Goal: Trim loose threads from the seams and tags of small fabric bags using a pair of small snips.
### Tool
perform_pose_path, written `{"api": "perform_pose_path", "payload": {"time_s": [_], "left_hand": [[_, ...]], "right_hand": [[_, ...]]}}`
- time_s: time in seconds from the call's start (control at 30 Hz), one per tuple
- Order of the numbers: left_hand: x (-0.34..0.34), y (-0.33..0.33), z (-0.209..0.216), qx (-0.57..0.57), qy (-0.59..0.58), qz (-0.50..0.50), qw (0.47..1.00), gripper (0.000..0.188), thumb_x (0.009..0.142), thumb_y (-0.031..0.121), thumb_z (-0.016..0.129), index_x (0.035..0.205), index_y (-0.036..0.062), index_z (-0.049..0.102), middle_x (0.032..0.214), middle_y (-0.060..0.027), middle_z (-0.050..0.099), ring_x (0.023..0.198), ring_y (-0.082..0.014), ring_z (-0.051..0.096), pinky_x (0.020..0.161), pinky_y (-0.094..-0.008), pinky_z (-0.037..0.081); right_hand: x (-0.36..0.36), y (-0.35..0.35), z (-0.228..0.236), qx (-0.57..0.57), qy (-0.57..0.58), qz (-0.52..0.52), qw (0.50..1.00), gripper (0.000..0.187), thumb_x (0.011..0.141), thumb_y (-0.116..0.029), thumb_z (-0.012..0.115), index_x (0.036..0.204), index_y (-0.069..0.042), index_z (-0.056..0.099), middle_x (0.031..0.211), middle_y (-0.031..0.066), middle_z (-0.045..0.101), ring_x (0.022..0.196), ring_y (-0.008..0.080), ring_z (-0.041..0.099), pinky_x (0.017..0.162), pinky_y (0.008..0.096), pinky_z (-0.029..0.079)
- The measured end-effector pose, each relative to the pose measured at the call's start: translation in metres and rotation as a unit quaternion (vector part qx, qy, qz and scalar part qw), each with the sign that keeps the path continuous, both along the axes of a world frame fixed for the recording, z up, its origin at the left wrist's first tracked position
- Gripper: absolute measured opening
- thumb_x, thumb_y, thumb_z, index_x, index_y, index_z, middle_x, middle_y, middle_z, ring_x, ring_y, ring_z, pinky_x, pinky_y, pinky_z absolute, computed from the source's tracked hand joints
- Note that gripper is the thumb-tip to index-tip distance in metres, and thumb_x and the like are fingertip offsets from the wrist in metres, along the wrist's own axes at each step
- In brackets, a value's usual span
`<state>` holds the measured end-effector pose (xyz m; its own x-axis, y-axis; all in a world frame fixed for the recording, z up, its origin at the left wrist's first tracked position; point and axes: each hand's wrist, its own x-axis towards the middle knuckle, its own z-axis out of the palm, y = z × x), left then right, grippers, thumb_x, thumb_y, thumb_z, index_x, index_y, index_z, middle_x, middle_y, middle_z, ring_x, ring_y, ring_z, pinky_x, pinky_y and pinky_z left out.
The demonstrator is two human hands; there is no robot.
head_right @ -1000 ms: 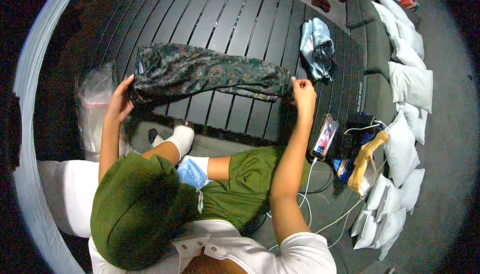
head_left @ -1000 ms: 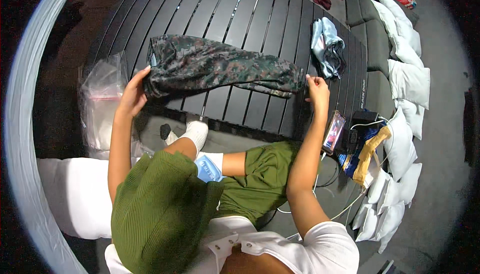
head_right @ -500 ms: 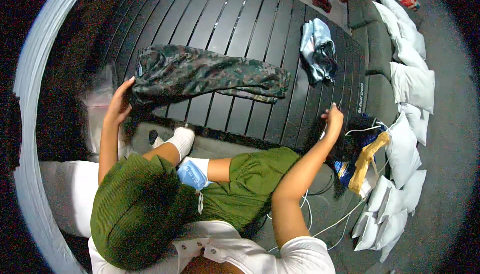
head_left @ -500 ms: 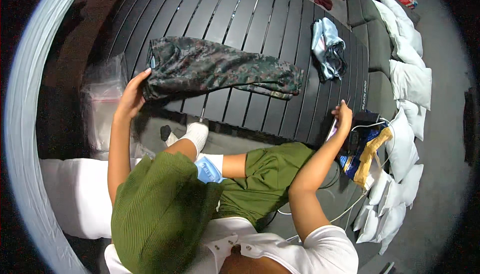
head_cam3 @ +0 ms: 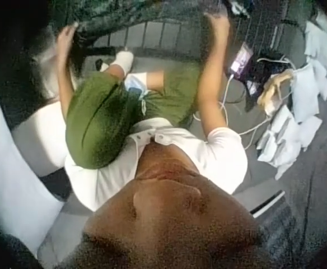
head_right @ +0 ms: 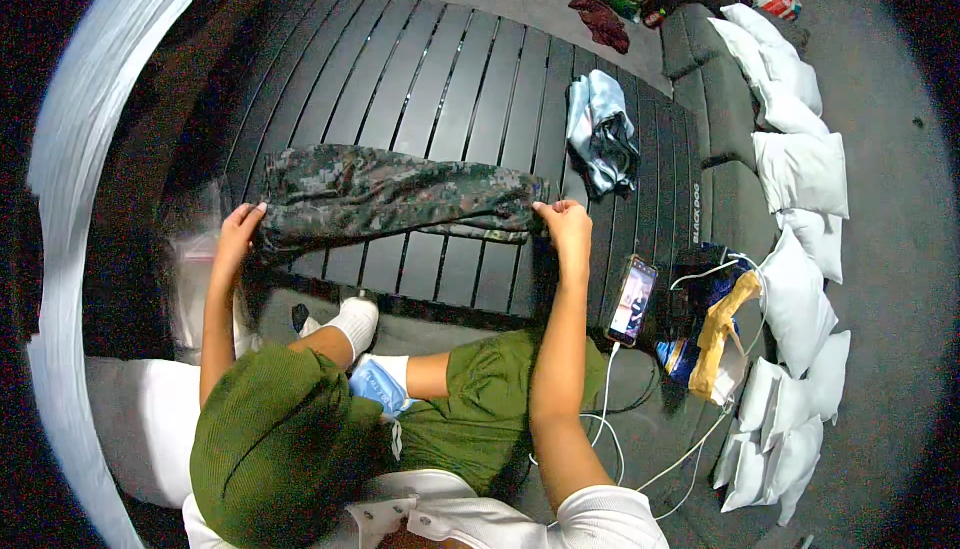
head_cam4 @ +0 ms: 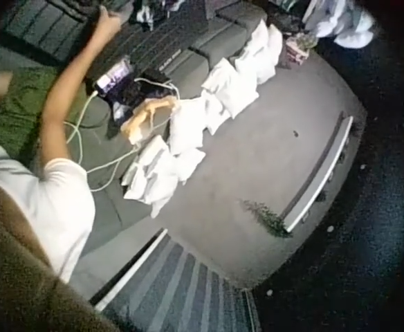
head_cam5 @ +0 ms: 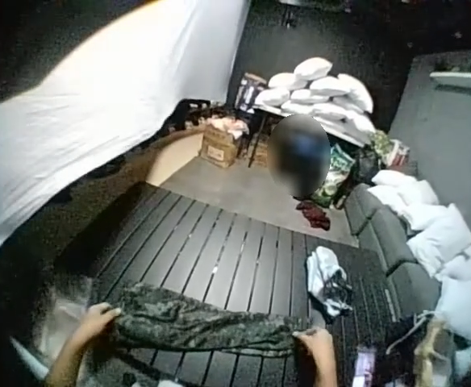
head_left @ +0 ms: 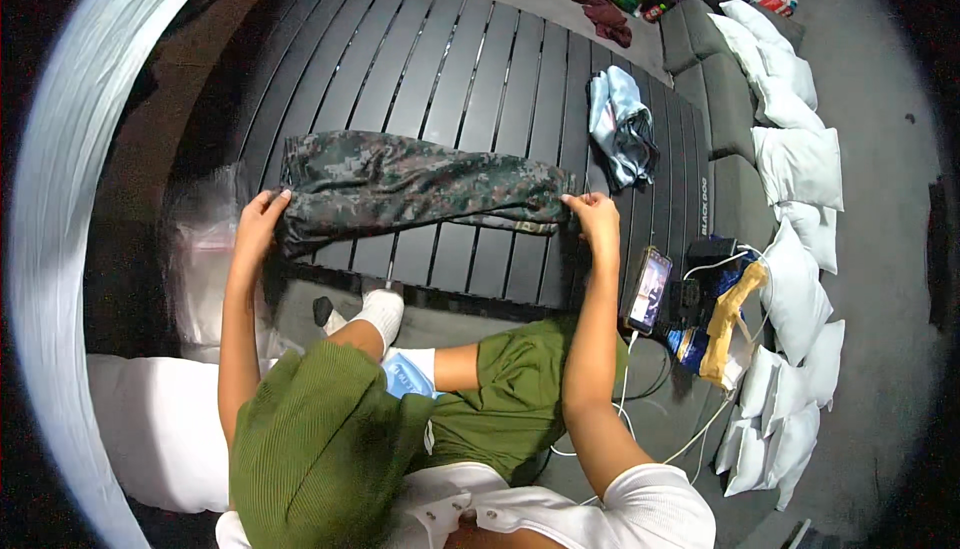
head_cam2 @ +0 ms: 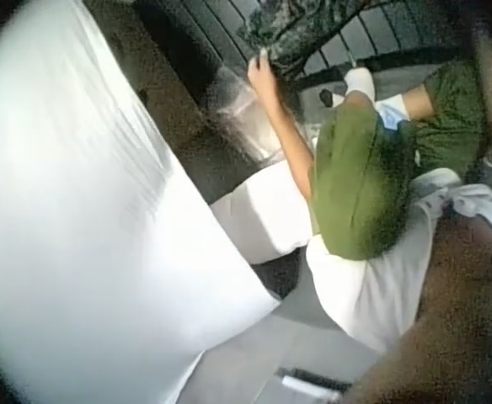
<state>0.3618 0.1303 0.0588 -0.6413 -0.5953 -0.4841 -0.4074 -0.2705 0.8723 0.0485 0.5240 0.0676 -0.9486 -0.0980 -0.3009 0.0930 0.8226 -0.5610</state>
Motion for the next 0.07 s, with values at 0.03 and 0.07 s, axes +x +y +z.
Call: {"api": "perform_pose_path", "payload": {"time_s": [0.03, 0.07], "left_hand": [[0.0015, -0.0092, -0.0073, -0.108, -0.114, -0.062, 0.986, 0.064, 0.076, 0.037, 0.064, 0.127, 0.0065, 0.039, 0.108, -0.0049, 0.054, 0.098, -0.0108, 0.048, 0.086, -0.0229, 0.035], [-0.0003, -0.0127, -0.0088, -0.212, -0.225, -0.125, 0.943, 0.073, 0.074, 0.041, 0.066, 0.133, 0.0125, 0.033, 0.116, -0.0073, 0.049, 0.104, -0.0119, 0.045, 0.089, -0.0239, 0.034]], "right_hand": [[-0.0032, 0.0003, 0.0003, 0.024, 0.028, 0.036, 0.999, 0.052, 0.066, -0.039, 0.072, 0.099, -0.001, 0.058, 0.074, 0.0069, 0.062, 0.057, 0.0164, 0.057, 0.05, 0.0338, 0.049], [-0.0058, 0.0021, 0.0007, 0.049, 0.055, 0.07, 0.995, 0.047, 0.068, -0.037, 0.07, 0.098, -0.003, 0.059, 0.073, 0.0066, 0.062, 0.056, 0.0168, 0.056, 0.053, 0.0357, 0.05]]}}
